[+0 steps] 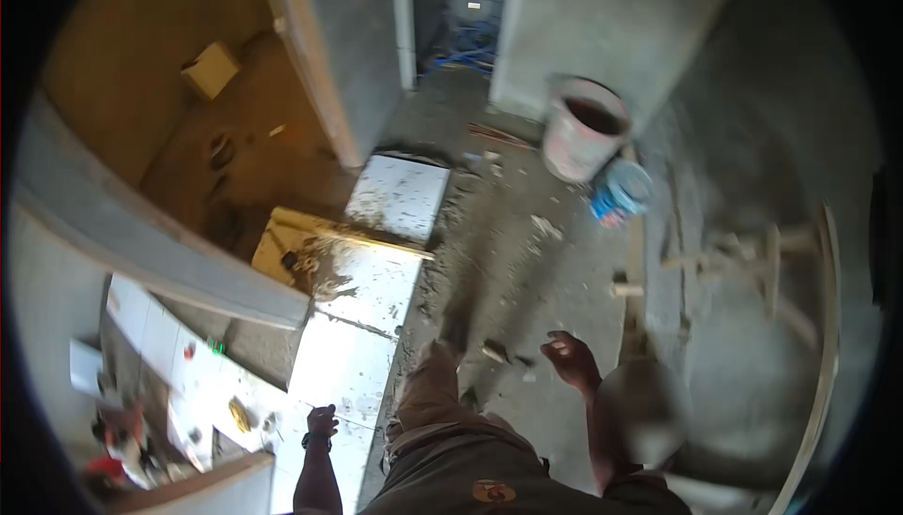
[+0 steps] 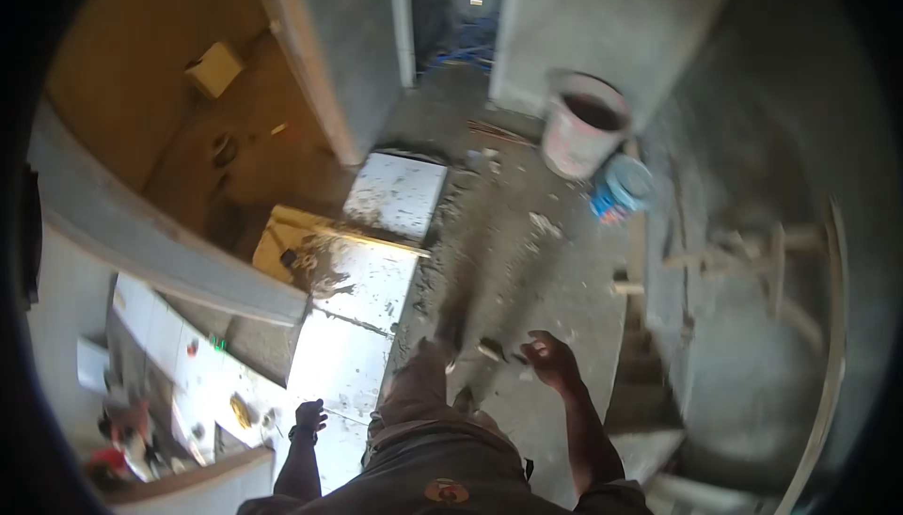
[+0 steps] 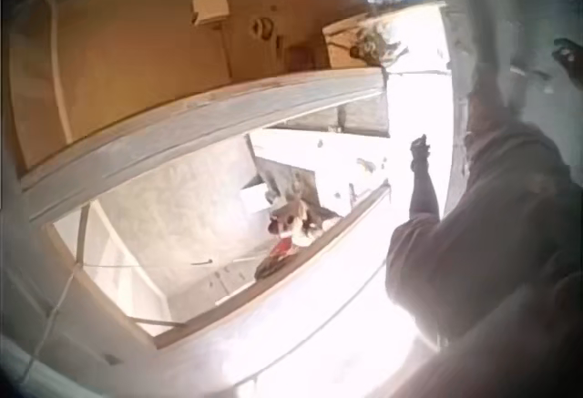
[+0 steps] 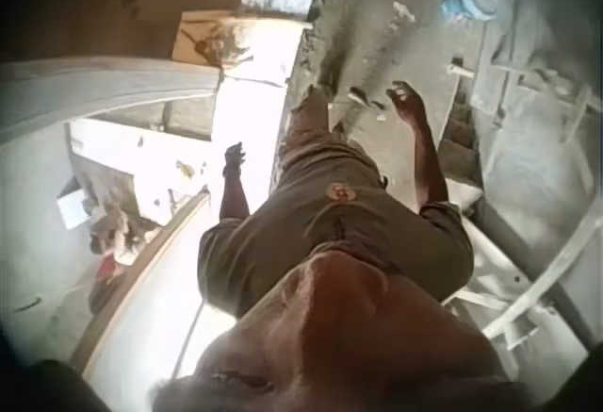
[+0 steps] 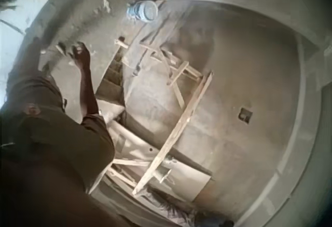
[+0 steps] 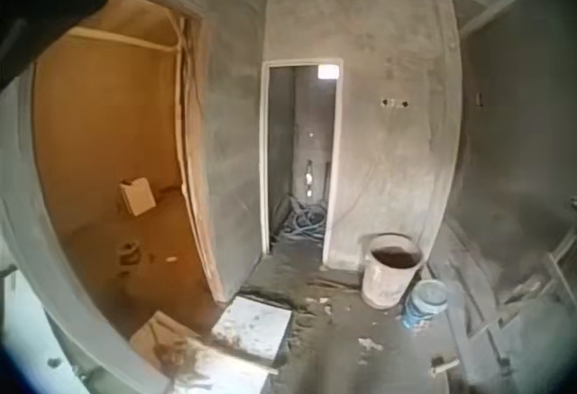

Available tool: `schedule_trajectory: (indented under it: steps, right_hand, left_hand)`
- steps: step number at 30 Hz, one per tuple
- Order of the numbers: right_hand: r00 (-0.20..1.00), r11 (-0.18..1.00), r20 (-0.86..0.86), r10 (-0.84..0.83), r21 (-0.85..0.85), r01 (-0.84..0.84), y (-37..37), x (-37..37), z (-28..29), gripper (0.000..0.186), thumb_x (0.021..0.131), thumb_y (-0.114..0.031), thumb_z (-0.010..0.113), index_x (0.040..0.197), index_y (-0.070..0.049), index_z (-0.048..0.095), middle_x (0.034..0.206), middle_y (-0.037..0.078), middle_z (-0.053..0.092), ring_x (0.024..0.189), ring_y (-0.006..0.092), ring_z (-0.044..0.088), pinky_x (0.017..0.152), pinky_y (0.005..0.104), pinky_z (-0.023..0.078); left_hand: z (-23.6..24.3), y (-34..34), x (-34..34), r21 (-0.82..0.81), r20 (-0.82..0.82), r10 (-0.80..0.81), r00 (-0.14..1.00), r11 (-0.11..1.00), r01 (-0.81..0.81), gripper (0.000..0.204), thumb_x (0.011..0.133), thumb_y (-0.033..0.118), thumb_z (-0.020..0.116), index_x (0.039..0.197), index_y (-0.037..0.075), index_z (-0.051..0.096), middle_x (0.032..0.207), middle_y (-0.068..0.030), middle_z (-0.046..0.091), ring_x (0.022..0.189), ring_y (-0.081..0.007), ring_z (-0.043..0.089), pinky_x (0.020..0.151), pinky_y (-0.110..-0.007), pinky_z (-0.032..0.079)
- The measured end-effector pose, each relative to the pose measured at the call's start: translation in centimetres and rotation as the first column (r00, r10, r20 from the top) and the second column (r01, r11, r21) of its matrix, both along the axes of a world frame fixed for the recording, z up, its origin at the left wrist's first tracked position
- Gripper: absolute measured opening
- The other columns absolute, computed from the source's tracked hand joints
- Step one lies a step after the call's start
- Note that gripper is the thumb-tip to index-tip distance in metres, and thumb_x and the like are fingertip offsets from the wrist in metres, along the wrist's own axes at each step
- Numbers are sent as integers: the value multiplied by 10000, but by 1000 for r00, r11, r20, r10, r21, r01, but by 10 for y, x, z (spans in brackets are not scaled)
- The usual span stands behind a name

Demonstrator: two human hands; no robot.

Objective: Smoothing wet mortar on a concrete floor using a hand trowel.

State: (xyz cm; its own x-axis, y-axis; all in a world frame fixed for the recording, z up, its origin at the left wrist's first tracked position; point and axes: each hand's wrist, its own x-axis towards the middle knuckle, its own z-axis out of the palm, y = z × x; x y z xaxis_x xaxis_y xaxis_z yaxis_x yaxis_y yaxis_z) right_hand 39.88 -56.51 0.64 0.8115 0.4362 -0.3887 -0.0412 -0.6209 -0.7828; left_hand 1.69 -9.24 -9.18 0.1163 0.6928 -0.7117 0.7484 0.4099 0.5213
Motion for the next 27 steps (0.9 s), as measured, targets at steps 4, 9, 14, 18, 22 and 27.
schedule_trajectory:
  steps: [4,9,14,18,22,27]
  right_hand:
    - [990,999,137,22,43,-28,12,172,-13,440,921,-350,645,1184,0,603,924,131,699,866,224,677,773,351,527]
    - [941,961,206,267,23,-277,129,283,-28,421,937,-315,635,1158,39,587,838,60,657,769,130,621,709,297,508]
    - [823,824,20,567,-14,-567,266,360,46,474,884,-384,684,1117,24,625,969,183,693,901,292,679,781,374,521]
    - [733,767,249,633,-73,-638,353,428,16,425,906,-333,684,1103,40,626,976,154,704,877,213,685,756,331,522]
    - [632,629,221,743,94,-772,474,430,22,358,896,-316,685,1038,8,626,921,164,693,859,263,689,731,351,523]
    - [298,307,247,922,3,-952,614,421,12,366,902,-316,684,1091,-8,625,887,146,698,812,269,677,745,343,508]
  left_hand:
    - [-92,-71,61,-258,-160,72,985,960,-112,256,894,321,686,958,80,624,821,-59,609,699,-228,635,538,-409,505]
    - [-120,-93,176,-382,-182,80,980,913,-145,330,878,380,704,938,65,628,730,-86,615,573,-222,596,496,-402,499]
    - [-56,-48,322,102,371,-31,928,995,-7,412,884,281,720,1162,-8,628,1133,-139,670,866,-223,697,742,-333,569]
    - [115,30,408,448,327,-96,940,891,-65,482,889,221,723,1280,-6,558,1184,-160,651,1024,-231,654,864,-339,531]
    - [178,83,413,401,667,111,736,779,-481,538,913,183,680,1352,-39,463,1282,-173,576,1077,-241,604,912,-343,494]
    - [167,167,425,333,718,177,673,762,-555,606,885,185,715,1379,-26,434,1317,-168,545,1076,-235,592,930,-350,486]
